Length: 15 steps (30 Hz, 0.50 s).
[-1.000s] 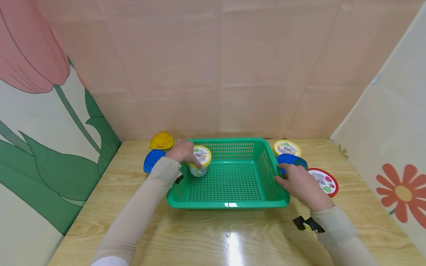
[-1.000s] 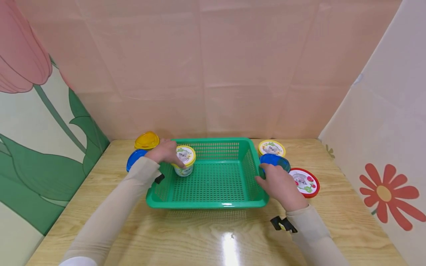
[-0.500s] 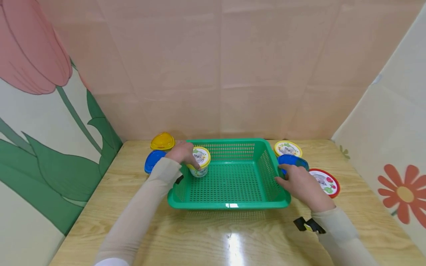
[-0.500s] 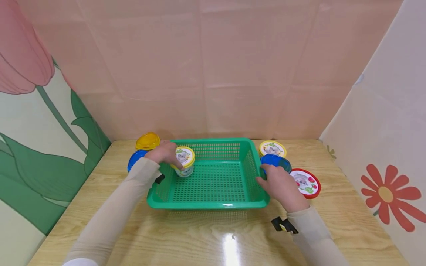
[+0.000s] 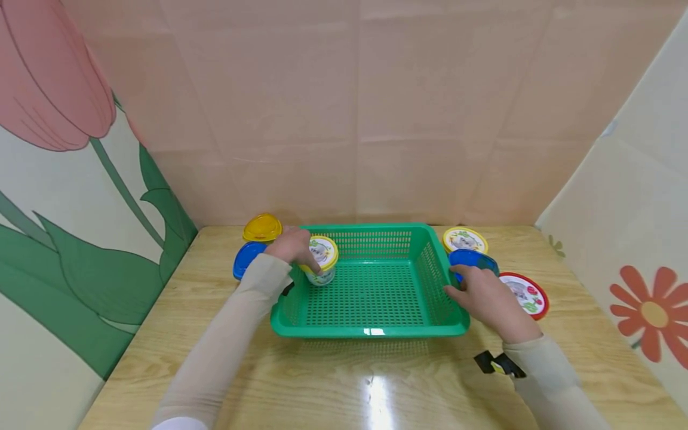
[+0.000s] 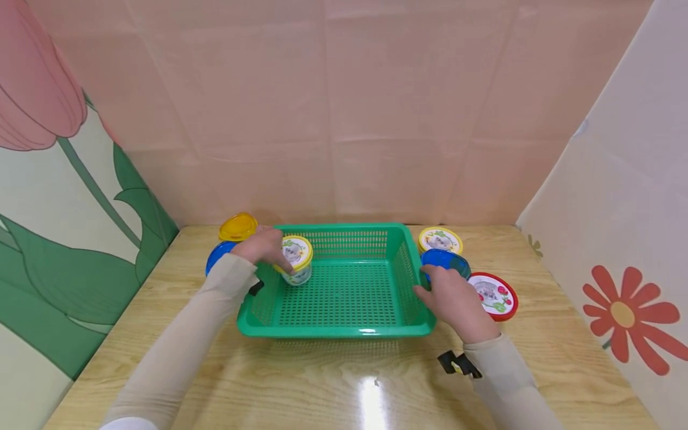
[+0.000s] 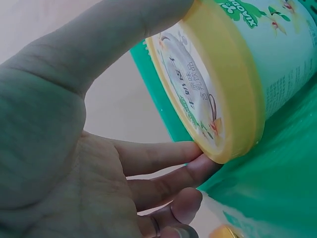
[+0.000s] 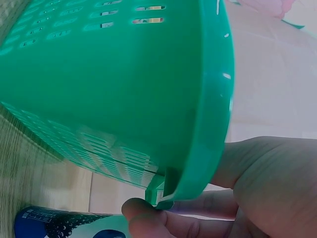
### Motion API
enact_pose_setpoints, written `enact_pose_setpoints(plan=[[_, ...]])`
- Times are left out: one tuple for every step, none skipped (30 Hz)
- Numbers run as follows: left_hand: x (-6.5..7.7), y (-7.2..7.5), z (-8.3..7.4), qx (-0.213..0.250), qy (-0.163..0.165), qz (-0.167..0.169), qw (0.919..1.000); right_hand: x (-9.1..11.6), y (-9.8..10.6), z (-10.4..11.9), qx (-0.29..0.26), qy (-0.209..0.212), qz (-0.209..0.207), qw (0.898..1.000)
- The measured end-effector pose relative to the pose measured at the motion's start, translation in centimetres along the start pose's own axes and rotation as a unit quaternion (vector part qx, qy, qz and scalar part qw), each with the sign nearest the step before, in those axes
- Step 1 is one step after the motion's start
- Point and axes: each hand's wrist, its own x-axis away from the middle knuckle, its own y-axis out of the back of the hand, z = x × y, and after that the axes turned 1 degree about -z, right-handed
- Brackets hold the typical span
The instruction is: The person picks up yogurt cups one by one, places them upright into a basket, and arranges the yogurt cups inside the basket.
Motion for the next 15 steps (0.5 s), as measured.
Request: enact_pose_setpoints(plan=[[0.01, 0.07, 0.02, 0.000, 0.000, 0.000, 1.0000, -0.01, 0.02, 0.00, 0.000, 0.000, 0.000, 1.000], [0.00, 0.13, 0.03, 0.001, 0.001, 0.001, 1.0000, -0.01, 0.05, 0.00, 0.000, 0.000, -0.001, 1.000], [-0.01, 0.16, 0.04, 0.001, 0.001, 0.002, 1.0000, -0.02, 0.07, 0.01, 0.000, 0.000, -0.001, 1.000], [-0.02, 0.20, 0.03, 0.000, 0.001, 0.003, 1.0000, -0.02, 0.08, 0.01, 0.000, -0.001, -0.001, 1.000], [-0.04, 0.22, 0.02, -0.004, -0.001, 0.004, 1.0000, -0.02, 0.08, 0.01, 0.000, -0.001, -0.001, 1.000], [-0.05, 0.24, 0.00, -0.007, -0.003, 0.006, 1.0000, -0.02, 0.08, 0.01, -0.001, -0.002, -0.001, 1.000], [-0.05, 0.25, -0.02, -0.009, -0.004, 0.007, 0.9999, -0.02, 0.07, 0.01, -0.002, -0.003, 0.000, 1.000], [-0.06, 0.23, -0.05, -0.013, -0.005, 0.008, 0.9999, -0.01, 0.05, 0.01, -0.003, -0.004, 0.001, 1.000], [-0.04, 0.24, -0.08, -0.016, -0.007, 0.009, 0.9998, 0.00, 0.03, 0.01, -0.004, -0.005, 0.002, 1.000], [-0.03, 0.23, -0.10, -0.019, -0.009, 0.010, 0.9997, 0.01, 0.00, 0.00, -0.005, -0.005, 0.003, 1.000], [-0.01, 0.22, -0.11, -0.019, -0.009, 0.011, 0.9997, 0.02, -0.01, 0.00, -0.006, -0.006, 0.004, 1.000], [0.00, 0.21, -0.11, -0.018, -0.008, 0.013, 0.9997, 0.03, -0.03, 0.00, -0.007, -0.006, 0.005, 1.000], [0.02, 0.21, -0.11, -0.016, -0.009, 0.015, 0.9997, 0.05, -0.05, -0.01, -0.008, -0.007, 0.006, 1.000], [0.04, 0.20, -0.11, -0.013, -0.009, 0.017, 0.9997, 0.07, -0.05, -0.02, -0.007, -0.008, 0.006, 1.000], [0.06, 0.21, -0.11, -0.009, -0.009, 0.020, 0.9997, 0.08, -0.04, -0.02, -0.007, -0.009, 0.006, 1.000]])
